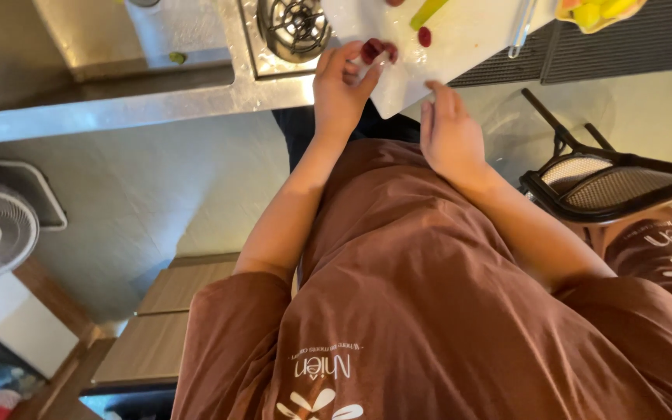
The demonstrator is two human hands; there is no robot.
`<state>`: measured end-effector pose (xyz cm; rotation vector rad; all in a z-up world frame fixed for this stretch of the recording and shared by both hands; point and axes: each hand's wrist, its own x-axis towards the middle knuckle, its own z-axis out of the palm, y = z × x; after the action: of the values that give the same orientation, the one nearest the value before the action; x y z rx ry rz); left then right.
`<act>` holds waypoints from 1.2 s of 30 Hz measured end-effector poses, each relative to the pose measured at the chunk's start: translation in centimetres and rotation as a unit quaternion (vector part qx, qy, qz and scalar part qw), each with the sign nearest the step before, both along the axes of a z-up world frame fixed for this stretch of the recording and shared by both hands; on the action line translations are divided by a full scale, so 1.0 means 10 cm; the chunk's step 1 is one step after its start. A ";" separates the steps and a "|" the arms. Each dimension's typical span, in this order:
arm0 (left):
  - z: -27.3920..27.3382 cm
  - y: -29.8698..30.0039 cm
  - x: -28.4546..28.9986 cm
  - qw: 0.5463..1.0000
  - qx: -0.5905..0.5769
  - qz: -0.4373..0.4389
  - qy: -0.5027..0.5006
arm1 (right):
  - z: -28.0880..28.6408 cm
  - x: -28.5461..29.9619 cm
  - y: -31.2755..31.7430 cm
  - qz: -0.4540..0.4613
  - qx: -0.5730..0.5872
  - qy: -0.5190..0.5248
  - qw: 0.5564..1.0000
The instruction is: Preparing and pitting grapes using specialized tools at a prep counter.
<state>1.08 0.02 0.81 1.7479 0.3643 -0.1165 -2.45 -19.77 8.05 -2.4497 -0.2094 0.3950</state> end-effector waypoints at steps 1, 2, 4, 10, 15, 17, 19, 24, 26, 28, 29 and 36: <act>0.10 -0.01 0.03 0.995 0.085 -0.035 0.024 | 0.00 0.00 -0.03 -0.032 0.017 -0.043 0.998; 0.10 -0.01 0.03 0.995 0.084 -0.041 0.023 | -0.04 0.06 -0.05 -0.037 0.015 -0.044 0.998; 0.11 -0.01 0.05 0.967 0.203 -0.082 -0.130 | -0.10 0.16 -0.10 -0.136 0.003 -0.049 0.989; -0.01 -0.01 0.20 0.940 0.261 -0.164 -0.144 | -0.92 0.50 -0.35 -0.185 0.003 -0.139 0.973; 0.03 0.14 0.24 0.949 0.219 -0.202 -0.106 | -0.69 0.62 -0.16 -0.170 -0.087 -0.147 0.971; 0.08 0.22 0.25 0.954 0.193 -0.205 -0.101 | -0.63 0.59 -0.02 -0.150 -0.175 -0.157 0.960; 0.16 0.29 0.26 0.970 0.166 -0.155 -0.091 | -0.74 0.52 0.08 -0.030 0.024 -0.187 0.982; 0.44 0.32 0.39 0.982 0.132 -0.113 -0.069 | -0.65 0.62 0.33 0.051 0.005 -0.124 0.991; 0.52 0.24 0.52 0.979 0.141 -0.121 -0.081 | -0.76 0.62 0.28 0.076 -0.021 -0.117 0.990; 0.63 0.10 0.67 0.983 0.119 -0.127 -0.053 | -0.78 0.61 0.17 0.116 0.017 -0.153 0.981; 0.64 -0.03 0.80 0.982 0.120 -0.133 -0.053 | -0.60 0.64 0.03 0.111 0.018 -0.153 0.982; 0.47 -1.33 1.63 0.916 0.074 -0.355 -0.174 | -0.33 0.84 -1.65 -0.278 0.211 -0.060 0.935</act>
<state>17.42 -13.25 5.53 1.9339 -0.5503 -0.2974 5.91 -36.23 4.80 -1.9907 0.3185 -0.0518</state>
